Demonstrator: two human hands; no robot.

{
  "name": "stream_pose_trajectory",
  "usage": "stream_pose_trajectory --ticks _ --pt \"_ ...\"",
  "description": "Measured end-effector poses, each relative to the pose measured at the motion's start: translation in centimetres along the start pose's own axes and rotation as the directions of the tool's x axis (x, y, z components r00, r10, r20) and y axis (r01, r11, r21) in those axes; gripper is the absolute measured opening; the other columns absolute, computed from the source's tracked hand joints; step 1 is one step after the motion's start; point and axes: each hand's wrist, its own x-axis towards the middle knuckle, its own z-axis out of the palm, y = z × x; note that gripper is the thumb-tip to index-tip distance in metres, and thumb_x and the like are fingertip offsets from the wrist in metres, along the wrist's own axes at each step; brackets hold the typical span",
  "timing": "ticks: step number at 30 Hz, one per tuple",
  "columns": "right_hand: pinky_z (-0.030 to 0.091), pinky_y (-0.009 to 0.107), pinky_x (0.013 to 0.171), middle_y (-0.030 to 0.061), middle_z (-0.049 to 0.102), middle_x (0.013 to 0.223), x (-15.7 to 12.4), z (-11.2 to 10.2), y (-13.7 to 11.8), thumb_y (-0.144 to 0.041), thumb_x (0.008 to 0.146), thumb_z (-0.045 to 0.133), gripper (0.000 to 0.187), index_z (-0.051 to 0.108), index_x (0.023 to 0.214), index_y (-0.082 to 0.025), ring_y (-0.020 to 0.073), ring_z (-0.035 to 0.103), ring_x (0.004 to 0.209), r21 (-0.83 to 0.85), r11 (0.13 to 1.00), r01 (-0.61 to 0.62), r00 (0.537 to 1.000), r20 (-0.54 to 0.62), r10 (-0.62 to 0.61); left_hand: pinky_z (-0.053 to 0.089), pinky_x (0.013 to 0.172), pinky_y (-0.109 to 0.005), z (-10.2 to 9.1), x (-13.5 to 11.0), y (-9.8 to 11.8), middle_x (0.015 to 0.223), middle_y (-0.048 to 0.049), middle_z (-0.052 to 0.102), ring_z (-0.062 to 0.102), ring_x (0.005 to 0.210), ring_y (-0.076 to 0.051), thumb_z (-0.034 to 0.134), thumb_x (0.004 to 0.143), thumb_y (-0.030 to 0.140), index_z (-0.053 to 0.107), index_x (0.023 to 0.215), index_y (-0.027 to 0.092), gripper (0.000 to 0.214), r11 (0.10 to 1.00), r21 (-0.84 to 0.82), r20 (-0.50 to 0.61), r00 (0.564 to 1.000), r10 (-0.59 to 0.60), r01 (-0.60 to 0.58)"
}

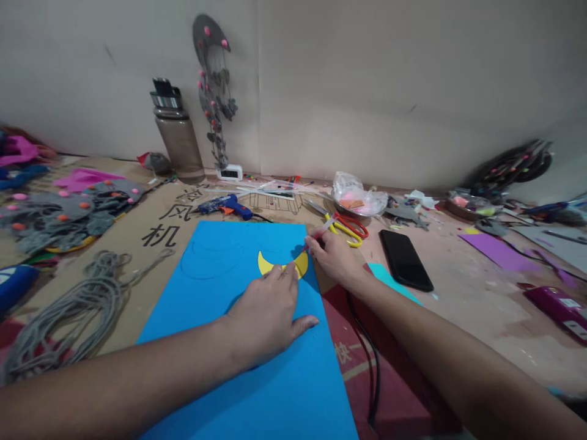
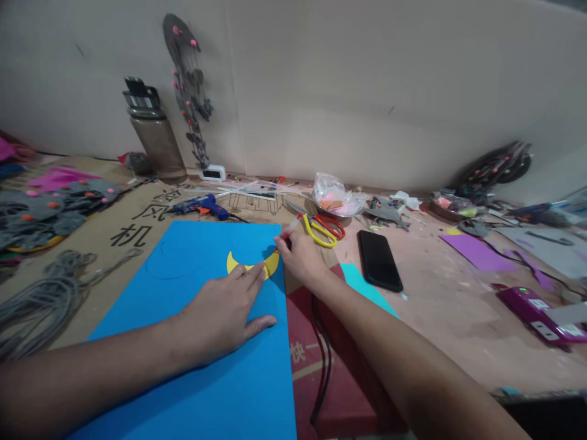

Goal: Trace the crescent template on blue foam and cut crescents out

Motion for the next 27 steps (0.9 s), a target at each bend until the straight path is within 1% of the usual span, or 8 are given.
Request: stream_pose_trajectory --ticks 3,9,14,21,27 --pt "0.042 0.027 0.064 0.0012 0.065 0.069 -0.02 0.03 0.12 -0.025 0.095 0.053 0.018 0.059 0.079 -0.019 0.0165 0.06 0.065 0.013 1.0 -0.007 1.0 -0.008 0.007 0.052 0.096 -0.047 -0.05 -0.02 0.0 0.15 -0.0237 0.05 0.051 0.131 -0.039 0.046 0.093 0.064 0.053 0.143 0.003 0.079 1.0 0.009 0.003 1.0 0.006 -0.006" --pt "0.043 0.027 0.065 0.0014 0.066 0.07 0.06 0.14 0.46 -0.025 0.095 0.052 0.018 0.058 0.079 -0.019 0.0167 0.061 0.065 0.037 0.999 0.019 0.999 -0.029 -0.018 0.051 0.098 -0.047 0.05 -0.01 0.02 0.151 -0.0231 0.049 0.05 0.133 -0.04 0.045 0.094 0.064 0.05 0.145 0.003 0.08 1.0 0.008 0.012 1.0 -0.003 0.002" --pt "0.042 0.027 0.065 0.0012 0.066 0.07 0.06 0.11 0.56 -0.026 0.094 0.052 0.018 0.058 0.079 -0.02 0.0165 0.06 0.065 0.04 0.999 0.024 0.999 -0.037 -0.023 0.052 0.097 -0.049 -0.02 0.02 -0.02 0.151 -0.0247 0.048 0.05 0.131 -0.04 0.046 0.094 0.063 0.049 0.146 0.001 0.08 1.0 0.01 0.015 1.0 0.006 -0.006" --pt "0.041 0.027 0.065 0.0016 0.066 0.069 0.12 0.07 0.73 -0.027 0.095 0.051 0.023 0.057 0.074 -0.02 0.0163 0.06 0.065 0.018 0.999 0.036 0.998 -0.042 -0.035 0.052 0.096 -0.048 -0.03 0.01 0.03 0.15 -0.025 0.05 0.051 0.131 -0.04 0.047 0.094 0.062 0.05 0.145 0.001 0.08 1.0 0.0 -0.002 1.0 0.007 -0.007" --pt "0.042 0.028 0.067 0.0025 0.067 0.07 0.14 0.08 0.82 -0.027 0.096 0.052 0.023 0.058 0.075 -0.019 0.017 0.061 0.066 -0.007 1.0 0.023 0.998 -0.05 -0.024 0.053 0.096 -0.046 -0.18 0.09 0.08 0.15 -0.0235 0.05 0.052 0.13 -0.039 0.045 0.094 0.063 0.049 0.146 0.002 0.08 1.0 0.026 0.006 1.0 0.002 -0.002"
